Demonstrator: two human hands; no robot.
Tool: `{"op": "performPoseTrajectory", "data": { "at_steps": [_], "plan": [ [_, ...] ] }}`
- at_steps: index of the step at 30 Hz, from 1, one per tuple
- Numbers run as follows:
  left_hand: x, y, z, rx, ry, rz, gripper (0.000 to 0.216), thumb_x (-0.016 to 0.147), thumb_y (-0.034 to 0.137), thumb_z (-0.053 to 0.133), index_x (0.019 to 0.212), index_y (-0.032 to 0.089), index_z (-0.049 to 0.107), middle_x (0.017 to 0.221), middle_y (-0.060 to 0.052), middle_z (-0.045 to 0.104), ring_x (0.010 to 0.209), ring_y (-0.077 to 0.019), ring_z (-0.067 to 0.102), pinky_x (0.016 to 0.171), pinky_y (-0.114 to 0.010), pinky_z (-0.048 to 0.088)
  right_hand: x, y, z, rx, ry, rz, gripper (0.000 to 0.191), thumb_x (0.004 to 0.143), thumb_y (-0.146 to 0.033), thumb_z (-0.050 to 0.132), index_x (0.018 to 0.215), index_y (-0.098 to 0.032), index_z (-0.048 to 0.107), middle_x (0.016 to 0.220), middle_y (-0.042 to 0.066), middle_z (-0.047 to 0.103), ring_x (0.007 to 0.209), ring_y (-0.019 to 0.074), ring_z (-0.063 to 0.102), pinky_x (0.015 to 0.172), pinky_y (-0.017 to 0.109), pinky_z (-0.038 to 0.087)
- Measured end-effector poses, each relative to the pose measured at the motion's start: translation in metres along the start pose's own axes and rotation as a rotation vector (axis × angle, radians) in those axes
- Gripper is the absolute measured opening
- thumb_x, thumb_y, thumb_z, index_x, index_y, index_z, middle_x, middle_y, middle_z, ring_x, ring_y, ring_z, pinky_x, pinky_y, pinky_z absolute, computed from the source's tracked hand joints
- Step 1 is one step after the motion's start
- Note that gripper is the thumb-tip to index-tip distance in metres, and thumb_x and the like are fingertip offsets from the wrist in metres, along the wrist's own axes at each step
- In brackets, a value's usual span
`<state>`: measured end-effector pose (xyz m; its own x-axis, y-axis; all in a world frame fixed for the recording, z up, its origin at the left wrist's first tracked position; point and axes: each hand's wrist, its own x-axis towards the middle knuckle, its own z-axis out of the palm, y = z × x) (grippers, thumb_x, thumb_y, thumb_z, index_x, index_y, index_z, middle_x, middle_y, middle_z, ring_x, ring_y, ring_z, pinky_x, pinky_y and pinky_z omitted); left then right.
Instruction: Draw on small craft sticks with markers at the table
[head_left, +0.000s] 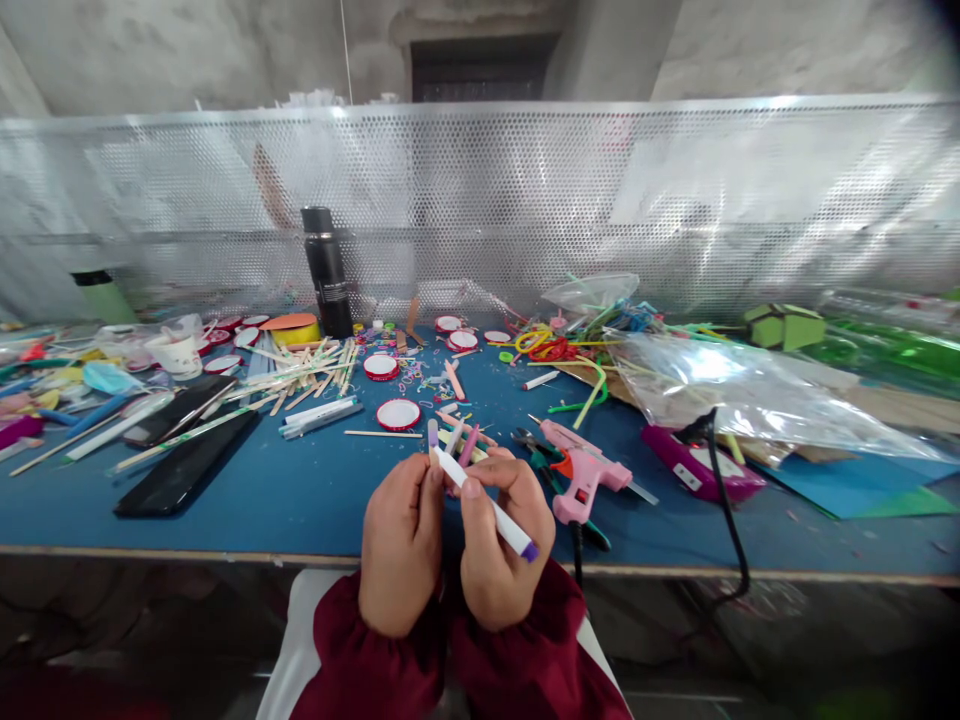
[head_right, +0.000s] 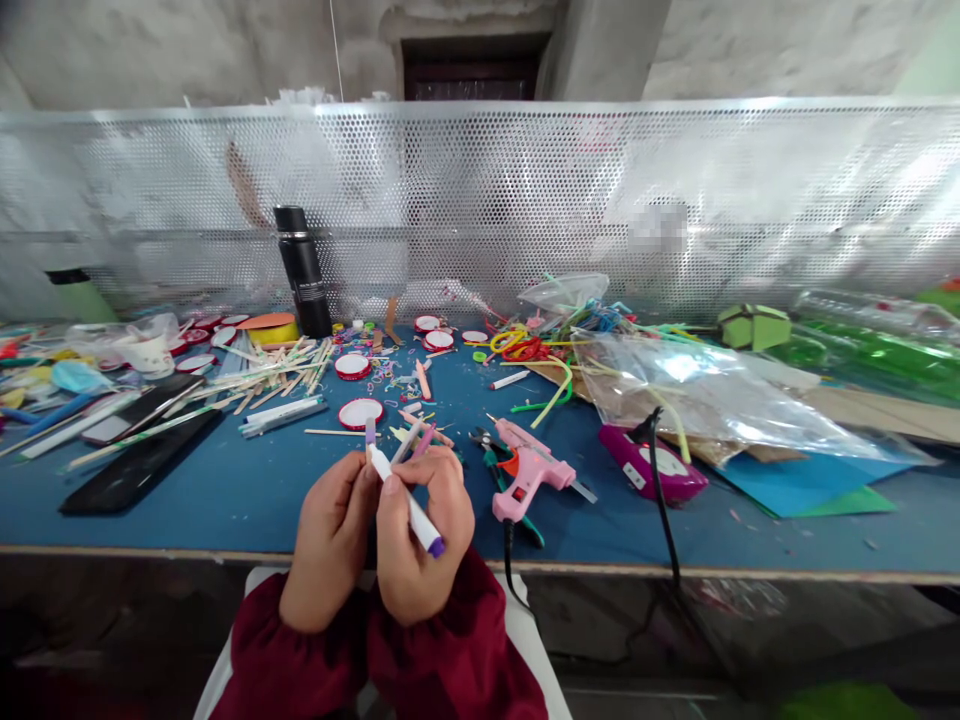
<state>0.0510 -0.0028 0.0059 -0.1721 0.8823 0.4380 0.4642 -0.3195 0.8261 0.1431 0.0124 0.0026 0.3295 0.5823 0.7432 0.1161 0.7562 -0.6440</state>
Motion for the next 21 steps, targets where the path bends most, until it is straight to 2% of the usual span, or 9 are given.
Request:
{"op": "performPoseTrajectory", "data": {
  "at_steps": [6, 13, 21],
  "plan": [
    [0.0006, -0.0007, -0.0003, 0.009, 0.004, 0.012, 0.035, 0.107, 0.039, 0.037, 0.081, 0.021, 0.053, 0.076, 0.0, 0.054, 0.071, -0.016, 0.049, 0.066, -0.029, 0.034, 0.0005, 0.001, 0.0011, 0.006, 0.039, 0.012, 0.008, 0.094, -0.023, 0.059, 0.087, -0.022, 0.061, 0.08, 0.0, 0.062, 0.082, 0.0196, 0.062, 0.09, 0.044, 0.05],
    [0.0004, 0.001, -0.0003, -0.003, 0.0, 0.002, 0.035, 0.107, 0.041, 0.038, 0.082, 0.021, 0.053, 0.079, -0.001, 0.057, 0.073, -0.0162, 0.051, 0.066, -0.028, 0.035, -0.0003, 0.0016, -0.0003, 0.002, -0.017, 0.004, 0.009, 0.094, -0.023, 0.058, 0.087, -0.022, 0.063, 0.08, 0.0, 0.064, 0.078, 0.019, 0.063, 0.09, 0.044, 0.05],
    [0.0003, 0.0006, -0.0005, 0.033, 0.021, 0.023, 0.036, 0.107, 0.039, 0.037, 0.078, 0.021, 0.052, 0.074, 0.0, 0.056, 0.07, -0.0157, 0.051, 0.064, -0.028, 0.035, 0.0011, 0.0006, 0.0015, -0.009, 0.059, 0.013, 0.008, 0.093, -0.022, 0.059, 0.086, -0.022, 0.061, 0.079, 0.0, 0.06, 0.082, 0.0197, 0.063, 0.089, 0.042, 0.051]
  ]
}}
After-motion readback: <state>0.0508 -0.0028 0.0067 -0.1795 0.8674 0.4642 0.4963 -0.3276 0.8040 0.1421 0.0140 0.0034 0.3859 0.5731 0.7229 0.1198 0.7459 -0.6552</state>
